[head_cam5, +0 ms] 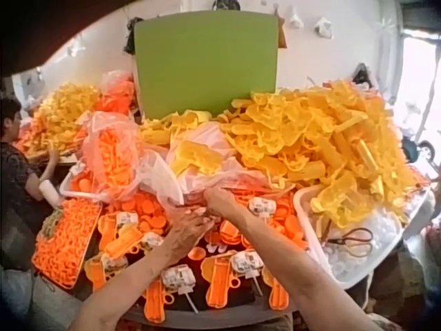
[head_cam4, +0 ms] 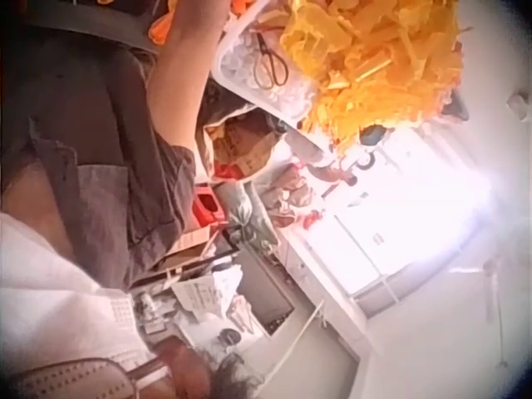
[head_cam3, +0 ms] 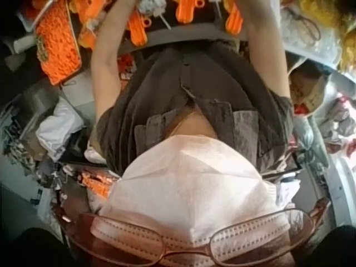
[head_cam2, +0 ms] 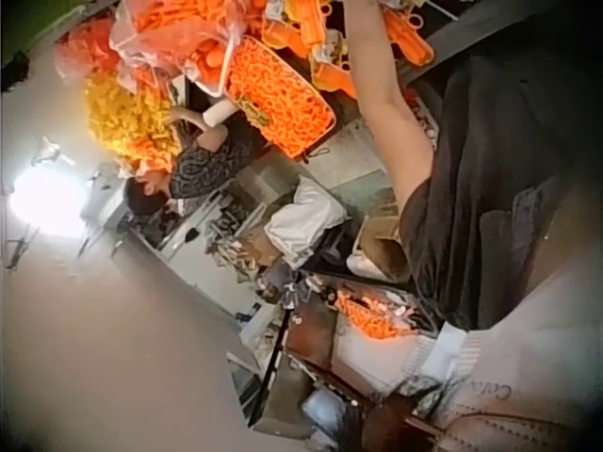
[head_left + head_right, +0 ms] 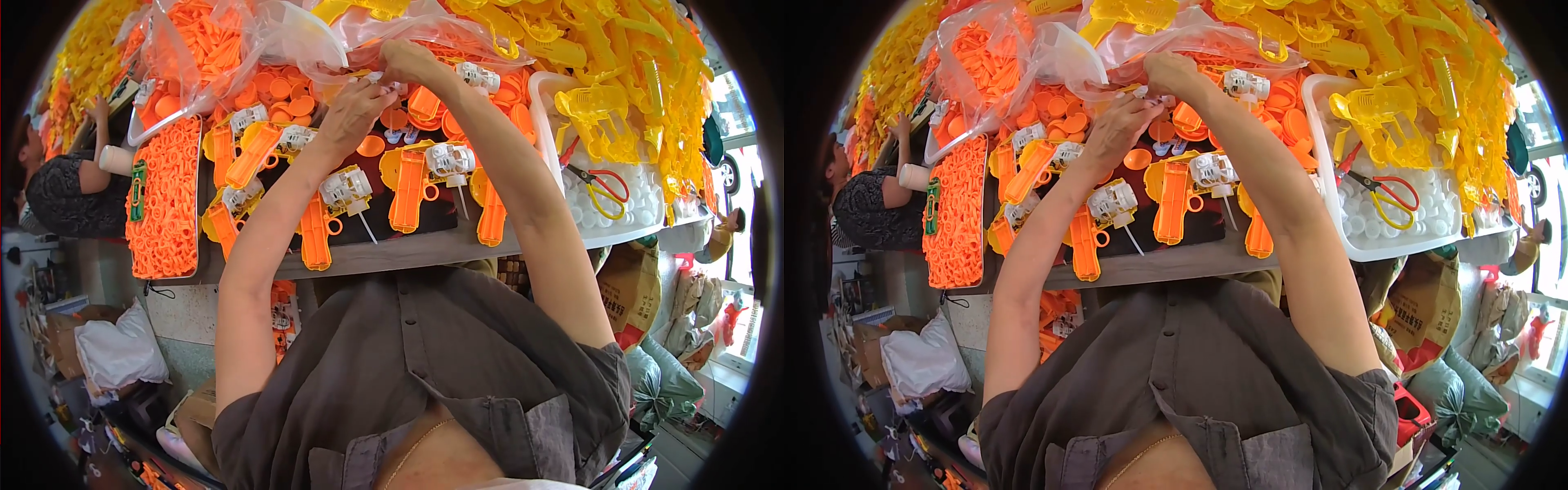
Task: Assembling plastic toy guns by attaching gearboxes and other components at a factory workbench.
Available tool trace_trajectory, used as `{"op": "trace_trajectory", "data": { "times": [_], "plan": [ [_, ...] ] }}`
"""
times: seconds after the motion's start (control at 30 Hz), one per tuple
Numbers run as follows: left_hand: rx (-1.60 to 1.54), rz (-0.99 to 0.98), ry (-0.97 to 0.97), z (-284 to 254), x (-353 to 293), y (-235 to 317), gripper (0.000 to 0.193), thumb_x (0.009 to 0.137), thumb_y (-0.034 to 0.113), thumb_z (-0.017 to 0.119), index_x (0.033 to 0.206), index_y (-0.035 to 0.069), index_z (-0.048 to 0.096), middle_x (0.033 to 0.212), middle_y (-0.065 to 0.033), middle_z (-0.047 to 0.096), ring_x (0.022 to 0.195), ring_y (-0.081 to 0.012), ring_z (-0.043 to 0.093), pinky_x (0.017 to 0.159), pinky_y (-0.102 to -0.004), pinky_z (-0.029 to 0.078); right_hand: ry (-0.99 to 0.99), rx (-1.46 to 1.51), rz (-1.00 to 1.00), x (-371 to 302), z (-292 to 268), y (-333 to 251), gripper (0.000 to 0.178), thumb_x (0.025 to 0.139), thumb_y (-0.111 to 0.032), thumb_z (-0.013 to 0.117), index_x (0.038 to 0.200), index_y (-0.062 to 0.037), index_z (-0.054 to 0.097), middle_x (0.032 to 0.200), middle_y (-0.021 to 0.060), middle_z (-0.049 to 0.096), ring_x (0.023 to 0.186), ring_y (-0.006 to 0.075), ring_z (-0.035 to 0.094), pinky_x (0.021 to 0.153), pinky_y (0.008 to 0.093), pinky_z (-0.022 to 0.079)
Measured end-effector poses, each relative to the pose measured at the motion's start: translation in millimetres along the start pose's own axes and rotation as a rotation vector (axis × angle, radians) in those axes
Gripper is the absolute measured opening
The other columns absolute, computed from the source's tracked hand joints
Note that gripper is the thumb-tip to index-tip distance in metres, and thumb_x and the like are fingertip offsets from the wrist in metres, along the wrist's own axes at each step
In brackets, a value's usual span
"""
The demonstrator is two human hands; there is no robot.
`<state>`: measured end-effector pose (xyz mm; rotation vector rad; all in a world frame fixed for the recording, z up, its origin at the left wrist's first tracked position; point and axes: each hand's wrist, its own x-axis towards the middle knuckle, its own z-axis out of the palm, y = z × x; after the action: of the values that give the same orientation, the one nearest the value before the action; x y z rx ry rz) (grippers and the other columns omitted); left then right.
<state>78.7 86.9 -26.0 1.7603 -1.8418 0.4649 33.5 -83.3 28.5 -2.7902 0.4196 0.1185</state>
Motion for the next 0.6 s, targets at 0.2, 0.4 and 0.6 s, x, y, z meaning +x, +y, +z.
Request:
{"op": "trace_trajectory", "data": {
  "times": [0.2, 0.4, 0.6],
  "plan": [
    [-0.029, 0.010, -0.060, -0.1, 2.1, -3.9, 0.027, 0.080, 0.001, 0.061, 0.105, 0.009, 0.064, 0.097, -0.0080, 0.061, 0.098, -0.0271, 0.059, 0.088, -0.0400, 0.046, 0.054, 0.027, -0.009, 0.6, 6.6, 4.4, 0.042, 0.061, -0.017, 0.082, 0.098, -0.0013, 0.070, 0.096, 0.0164, 0.071, 0.098, 0.0317, 0.068, 0.077, 0.0445, 0.054],
    [0.033, 0.024, -0.090, 0.3, 7.4, 0.2, 0.027, 0.076, 0.001, 0.064, 0.102, 0.007, 0.065, 0.094, -0.0077, 0.059, 0.093, -0.0258, 0.058, 0.086, -0.0382, 0.047, 0.091, 0.012, -0.021, 3.2, 12.9, 8.1, 0.035, 0.061, -0.017, 0.080, 0.090, -0.0012, 0.070, 0.090, 0.0167, 0.071, 0.092, 0.0322, 0.068, 0.074, 0.0432, 0.054],
    [0.098, 0.026, -0.045, -6.3, 3.9, 4.4, 0.024, 0.081, 0.004, 0.062, 0.104, 0.006, 0.066, 0.095, -0.0086, 0.062, 0.093, -0.0243, 0.059, 0.085, -0.0363, 0.047, 0.146, 0.014, -0.040, -4.1, 12.4, 1.8, 0.032, 0.062, -0.017, 0.079, 0.089, -0.0008, 0.070, 0.087, 0.0173, 0.071, 0.089, 0.0325, 0.069, 0.074, 0.0434, 0.054]
  ]
}}
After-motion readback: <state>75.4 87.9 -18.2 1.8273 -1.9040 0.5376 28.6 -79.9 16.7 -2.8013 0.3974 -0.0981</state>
